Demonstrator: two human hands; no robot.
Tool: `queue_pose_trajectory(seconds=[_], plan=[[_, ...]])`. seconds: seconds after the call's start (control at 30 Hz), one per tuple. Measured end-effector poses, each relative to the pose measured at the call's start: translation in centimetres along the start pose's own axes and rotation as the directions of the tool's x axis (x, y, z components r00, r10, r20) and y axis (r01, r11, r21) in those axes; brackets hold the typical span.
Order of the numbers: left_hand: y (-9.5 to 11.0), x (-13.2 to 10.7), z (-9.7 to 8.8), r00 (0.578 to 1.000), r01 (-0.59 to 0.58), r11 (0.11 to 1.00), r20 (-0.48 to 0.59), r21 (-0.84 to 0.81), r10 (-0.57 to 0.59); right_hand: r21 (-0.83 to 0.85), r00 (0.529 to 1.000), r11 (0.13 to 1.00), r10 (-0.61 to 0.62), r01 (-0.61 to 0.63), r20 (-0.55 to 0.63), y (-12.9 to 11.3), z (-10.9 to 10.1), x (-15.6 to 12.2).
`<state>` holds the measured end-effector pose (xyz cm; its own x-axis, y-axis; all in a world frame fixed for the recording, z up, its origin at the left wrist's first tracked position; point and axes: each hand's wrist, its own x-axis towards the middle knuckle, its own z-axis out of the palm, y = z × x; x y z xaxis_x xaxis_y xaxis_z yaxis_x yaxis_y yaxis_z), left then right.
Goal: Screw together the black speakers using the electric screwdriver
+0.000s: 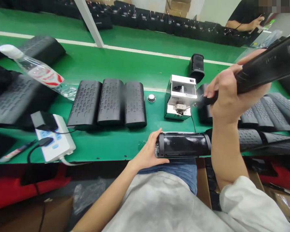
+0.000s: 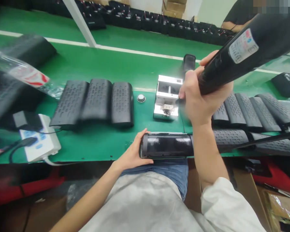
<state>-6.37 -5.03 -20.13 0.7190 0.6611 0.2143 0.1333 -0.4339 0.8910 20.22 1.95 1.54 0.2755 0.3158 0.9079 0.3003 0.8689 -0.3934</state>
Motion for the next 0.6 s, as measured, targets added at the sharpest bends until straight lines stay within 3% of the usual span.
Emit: queue_pose_trajectory(seconds=[0.1,0.17,0.23,0.3,0.4,0.5,0.6], plan=[[0.4,0.7,-1.3,0.998,0.044,0.989,0.059,-0.141,-0.036,-0.043,0.997,0.996,0.076,-0.076,-0.007,0.5,0.3,0.2],[0.7,3.0,-2.1,0.997,0.077,0.95,0.022,-0.302,-0.074,-0.072,0.991,0.989,0.131,-0.132,-0.023,0.7,0.6,0.3],[1.0,6.9,-2.5,0.979,0.145,0.906,-0.076,-0.397,-0.19,-0.095,0.987,0.982,0.162,-0.163,-0.026,0.9,0.7,0.4],[1.1,11.5,-2.3,0.928,0.262,0.893,-0.157,-0.366,-0.337,-0.119,0.987,0.979,0.161,-0.163,-0.028,1.1,0.7,0.4],[1.0,17.0,-1.3,0.898,0.368,0.877,-0.126,-0.309,-0.421,-0.156,0.988,0.976,0.146,-0.154,-0.059,1.4,0.4,0.3],[0.5,19.1,-0.1,0.89,0.403,0.852,-0.072,-0.335,-0.45,-0.172,0.984,0.969,0.168,-0.176,-0.059,1.3,-0.1,0.1],[0.1,19.1,0.1,0.895,0.396,0.848,-0.057,-0.354,-0.442,-0.187,0.977,0.959,0.211,-0.212,-0.028,-0.1,0.0,0.0]])
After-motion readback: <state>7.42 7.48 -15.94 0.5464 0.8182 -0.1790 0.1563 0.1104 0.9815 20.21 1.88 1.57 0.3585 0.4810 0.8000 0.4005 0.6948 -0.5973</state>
